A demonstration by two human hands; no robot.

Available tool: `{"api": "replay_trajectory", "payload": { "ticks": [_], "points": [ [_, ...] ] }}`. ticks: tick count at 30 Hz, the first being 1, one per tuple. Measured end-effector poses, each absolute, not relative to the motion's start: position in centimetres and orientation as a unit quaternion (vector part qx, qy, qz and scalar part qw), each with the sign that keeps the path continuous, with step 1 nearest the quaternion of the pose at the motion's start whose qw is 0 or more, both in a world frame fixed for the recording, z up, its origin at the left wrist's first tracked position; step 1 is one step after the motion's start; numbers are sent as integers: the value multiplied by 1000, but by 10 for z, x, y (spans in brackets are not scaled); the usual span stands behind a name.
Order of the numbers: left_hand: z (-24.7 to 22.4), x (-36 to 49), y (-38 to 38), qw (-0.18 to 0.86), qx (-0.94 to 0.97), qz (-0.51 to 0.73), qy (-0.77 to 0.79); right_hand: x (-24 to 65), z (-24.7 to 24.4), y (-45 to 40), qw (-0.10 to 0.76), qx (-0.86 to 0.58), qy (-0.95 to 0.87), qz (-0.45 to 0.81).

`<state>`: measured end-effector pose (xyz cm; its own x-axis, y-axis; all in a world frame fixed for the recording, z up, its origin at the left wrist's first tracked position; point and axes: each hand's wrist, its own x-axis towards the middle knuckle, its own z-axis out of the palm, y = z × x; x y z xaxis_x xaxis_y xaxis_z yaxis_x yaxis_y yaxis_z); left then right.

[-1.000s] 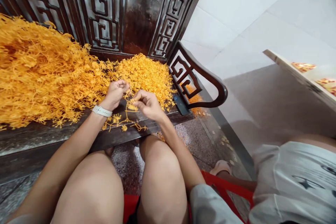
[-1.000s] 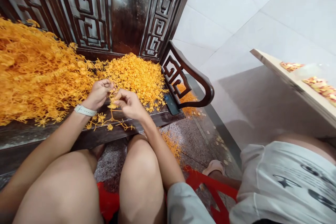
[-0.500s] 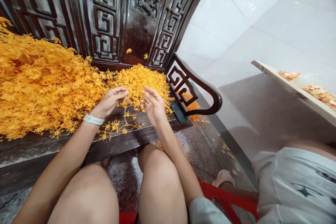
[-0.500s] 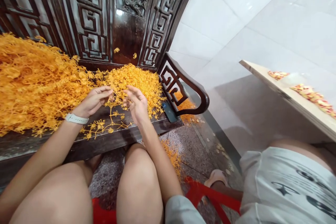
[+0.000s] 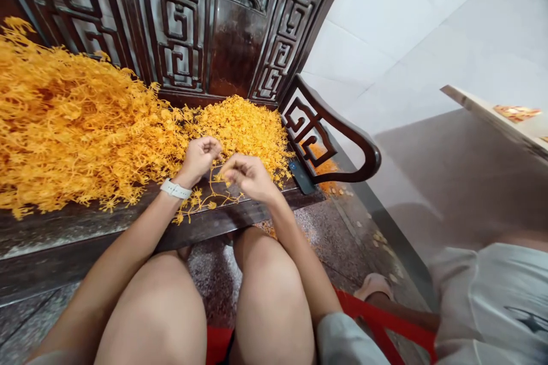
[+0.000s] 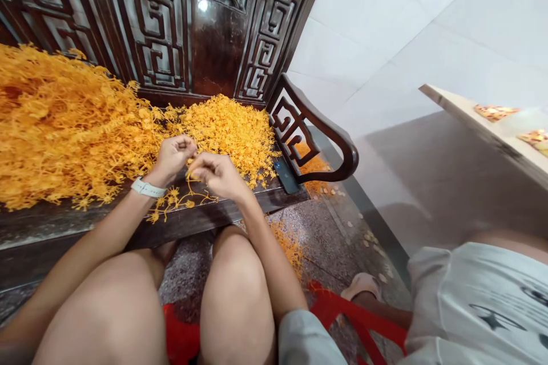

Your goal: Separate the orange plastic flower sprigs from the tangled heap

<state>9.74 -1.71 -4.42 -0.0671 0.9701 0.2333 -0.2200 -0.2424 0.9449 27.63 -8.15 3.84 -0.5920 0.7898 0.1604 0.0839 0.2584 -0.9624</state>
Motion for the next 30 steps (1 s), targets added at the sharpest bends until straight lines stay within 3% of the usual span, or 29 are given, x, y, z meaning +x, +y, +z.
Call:
{"api": "replay_trajectory", "payload": {
  "ticks": [4,5,6,10,11,17,26,28,30],
  "points": [
    [-51,77,-1,469,404,659,427,274,64,-99,-24,-25,-731,681],
    [-50,72,1,468,397,666,424,273,64,-98,-41,12,-712,701],
    [-48,68,2,464,396,672,419,272,62,-95,8,15,-688,725],
    [-39,68,-3,438,443,670,404,266,43,-76,454,-205,-471,728],
    [-37,70,-5,427,459,667,404,265,39,-72,502,-259,-427,706],
    [-31,75,-18,340,602,604,396,263,26,-71,519,-412,-449,599],
    [-26,75,-26,312,718,512,354,268,9,-61,544,-405,-545,493],
    [-33,72,-20,292,711,524,368,269,19,-69,507,-353,-604,503],
    [-41,65,-12,264,695,533,405,269,39,-84,401,-251,-680,560]
  ]
}}
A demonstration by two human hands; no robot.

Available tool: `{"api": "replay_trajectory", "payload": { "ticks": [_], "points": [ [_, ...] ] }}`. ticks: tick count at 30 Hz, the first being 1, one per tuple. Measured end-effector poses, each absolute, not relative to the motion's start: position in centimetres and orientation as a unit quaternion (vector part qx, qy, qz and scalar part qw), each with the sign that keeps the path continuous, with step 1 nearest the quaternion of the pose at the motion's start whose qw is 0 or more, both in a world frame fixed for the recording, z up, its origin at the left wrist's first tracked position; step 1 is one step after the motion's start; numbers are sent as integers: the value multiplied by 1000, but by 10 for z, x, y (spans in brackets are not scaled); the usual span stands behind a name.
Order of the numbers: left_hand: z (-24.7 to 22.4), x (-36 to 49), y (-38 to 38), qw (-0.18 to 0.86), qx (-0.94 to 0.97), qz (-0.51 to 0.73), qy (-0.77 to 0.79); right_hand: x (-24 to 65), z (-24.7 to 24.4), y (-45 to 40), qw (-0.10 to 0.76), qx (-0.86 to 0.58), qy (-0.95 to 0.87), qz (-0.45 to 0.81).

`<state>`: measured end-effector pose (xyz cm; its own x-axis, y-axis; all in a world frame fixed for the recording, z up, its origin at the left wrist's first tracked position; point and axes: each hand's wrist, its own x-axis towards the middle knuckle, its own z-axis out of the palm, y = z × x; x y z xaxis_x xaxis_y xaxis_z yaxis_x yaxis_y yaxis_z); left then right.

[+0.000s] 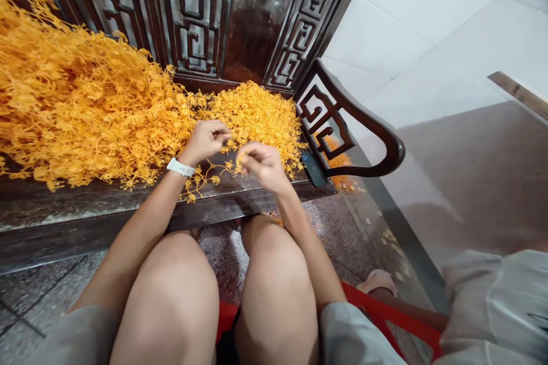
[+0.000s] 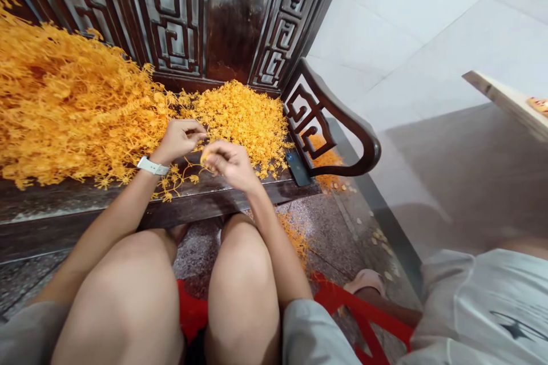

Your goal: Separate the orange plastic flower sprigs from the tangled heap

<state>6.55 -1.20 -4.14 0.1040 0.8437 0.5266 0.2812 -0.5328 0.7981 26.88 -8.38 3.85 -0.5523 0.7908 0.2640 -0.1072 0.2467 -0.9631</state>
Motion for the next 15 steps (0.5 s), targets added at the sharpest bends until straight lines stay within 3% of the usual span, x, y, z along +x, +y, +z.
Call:
{"api": "replay_trajectory", "payload": {
  "ticks": [4,5,6,7,10,11,13,15],
  "points": [
    [-52,49,3,315,593,588,450,266,72,-104,1,23,-726,687],
    [-52,47,5,343,558,613,441,266,74,-103,-66,64,-706,702],
    [-52,46,7,366,528,636,427,266,73,-100,-69,67,-687,720],
    [-50,46,7,385,502,654,414,267,69,-95,-8,28,-673,739],
    [-45,50,5,432,447,677,394,267,55,-78,360,-245,-574,694],
    [-44,52,4,447,435,678,389,267,51,-74,443,-311,-527,655],
    [-43,55,3,478,417,674,378,266,46,-70,501,-364,-474,626],
    [-42,57,2,504,405,669,366,264,41,-73,491,-366,-464,640]
  ]
}}
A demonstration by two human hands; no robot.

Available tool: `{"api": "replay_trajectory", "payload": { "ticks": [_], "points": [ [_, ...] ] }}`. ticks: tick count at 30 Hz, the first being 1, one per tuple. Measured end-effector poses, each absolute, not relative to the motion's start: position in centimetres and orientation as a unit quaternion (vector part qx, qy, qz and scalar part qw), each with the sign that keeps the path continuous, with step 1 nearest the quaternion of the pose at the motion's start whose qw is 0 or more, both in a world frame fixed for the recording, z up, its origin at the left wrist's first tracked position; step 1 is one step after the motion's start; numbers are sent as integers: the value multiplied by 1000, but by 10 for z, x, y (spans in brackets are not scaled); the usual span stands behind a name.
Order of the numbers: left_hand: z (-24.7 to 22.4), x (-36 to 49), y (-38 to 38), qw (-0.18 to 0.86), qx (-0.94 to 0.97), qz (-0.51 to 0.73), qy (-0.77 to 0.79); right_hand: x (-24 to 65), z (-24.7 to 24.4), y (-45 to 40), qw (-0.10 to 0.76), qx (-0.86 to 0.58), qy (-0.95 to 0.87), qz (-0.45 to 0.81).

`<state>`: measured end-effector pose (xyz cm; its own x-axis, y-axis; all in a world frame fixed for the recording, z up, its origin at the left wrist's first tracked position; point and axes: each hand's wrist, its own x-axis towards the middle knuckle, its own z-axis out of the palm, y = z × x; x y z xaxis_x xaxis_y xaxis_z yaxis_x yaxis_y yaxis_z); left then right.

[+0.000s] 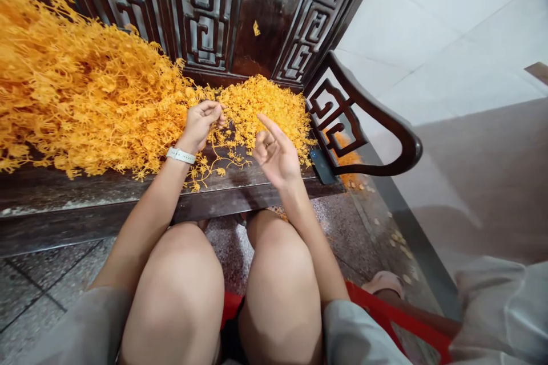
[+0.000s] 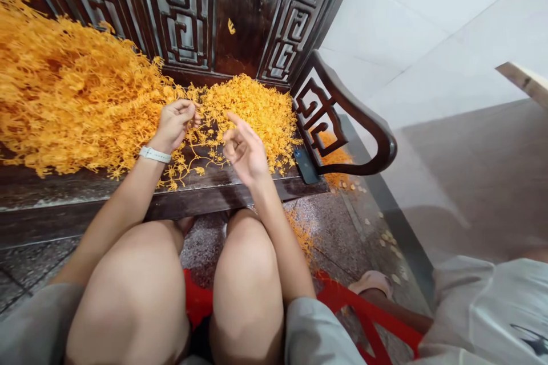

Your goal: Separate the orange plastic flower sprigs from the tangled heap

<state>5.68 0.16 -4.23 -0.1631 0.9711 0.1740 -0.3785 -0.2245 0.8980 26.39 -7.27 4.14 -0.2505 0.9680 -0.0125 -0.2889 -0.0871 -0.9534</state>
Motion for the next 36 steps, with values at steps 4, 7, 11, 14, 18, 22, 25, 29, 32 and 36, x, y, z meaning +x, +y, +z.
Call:
{"api": "replay_trajectory", "payload": {
  "ticks": [4,7,11,14,18,22,25,29,32,36],
  "points": [
    [-41,59,0,544,389,663,335,259,29,-78,435,-366,-488,662],
    [-38,61,-1,560,367,674,313,258,18,-73,419,-394,-517,633],
    [-26,61,-5,548,335,709,290,263,6,-65,409,-452,-571,550],
    [-8,62,-12,529,340,738,247,266,2,-64,367,-471,-652,467],
    [30,66,-22,511,372,751,189,261,11,-58,349,-428,-718,424],
    [79,67,-33,516,364,766,119,259,54,-47,423,-404,-712,388],
    [113,62,-40,544,340,758,119,266,101,-47,514,-408,-639,402],
    [145,57,-49,562,361,721,185,280,160,-53,605,-336,-565,449],
    [158,69,-54,584,383,672,246,285,192,-54,619,-287,-515,518],
    [151,109,-62,633,443,571,277,281,205,-47,609,-213,-457,613]
  ]
}}
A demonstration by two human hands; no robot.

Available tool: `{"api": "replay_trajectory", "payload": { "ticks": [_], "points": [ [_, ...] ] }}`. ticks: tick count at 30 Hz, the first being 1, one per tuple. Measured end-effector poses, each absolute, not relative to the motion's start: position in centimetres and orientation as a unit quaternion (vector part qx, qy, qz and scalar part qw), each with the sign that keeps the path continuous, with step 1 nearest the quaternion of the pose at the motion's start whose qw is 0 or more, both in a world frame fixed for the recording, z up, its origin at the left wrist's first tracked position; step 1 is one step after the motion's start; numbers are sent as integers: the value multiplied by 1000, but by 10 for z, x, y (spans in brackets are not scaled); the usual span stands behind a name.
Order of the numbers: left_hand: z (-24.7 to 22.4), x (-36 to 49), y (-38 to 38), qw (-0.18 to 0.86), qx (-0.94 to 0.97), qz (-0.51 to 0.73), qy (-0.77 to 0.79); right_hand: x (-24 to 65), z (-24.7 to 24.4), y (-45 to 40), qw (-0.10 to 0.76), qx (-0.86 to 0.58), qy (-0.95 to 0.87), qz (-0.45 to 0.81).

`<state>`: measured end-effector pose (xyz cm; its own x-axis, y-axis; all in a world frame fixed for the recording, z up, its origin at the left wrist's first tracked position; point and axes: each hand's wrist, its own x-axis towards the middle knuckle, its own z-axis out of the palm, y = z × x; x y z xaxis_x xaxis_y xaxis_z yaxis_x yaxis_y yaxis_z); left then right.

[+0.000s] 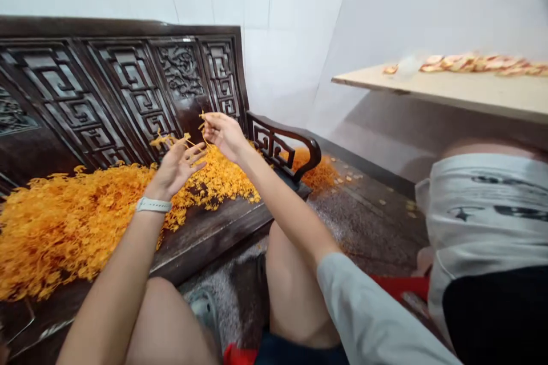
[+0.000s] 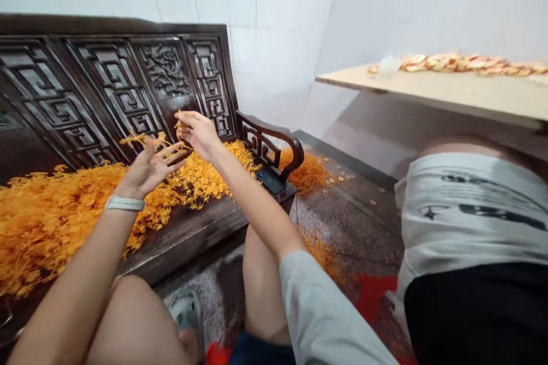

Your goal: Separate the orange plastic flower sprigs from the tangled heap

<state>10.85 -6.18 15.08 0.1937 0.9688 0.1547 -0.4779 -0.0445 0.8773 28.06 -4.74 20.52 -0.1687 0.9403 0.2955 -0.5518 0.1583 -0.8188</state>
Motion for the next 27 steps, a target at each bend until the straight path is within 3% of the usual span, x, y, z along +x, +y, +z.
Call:
{"api": "replay_trajectory", "payload": {
  "ticks": [6,11,14,18,27],
  "points": [
    [112,155,-54,610,459,580,284,274,177,-39,578,-211,-432,660],
    [95,135,-39,609,452,546,357,295,152,-23,620,-322,-547,460],
    [92,122,-33,596,445,567,354,301,130,-13,582,-398,-589,395],
    [84,116,-28,588,422,591,357,288,95,-13,487,-412,-650,413],
    [73,101,-19,581,381,606,386,263,69,-11,469,-362,-651,475]
  ]
}}
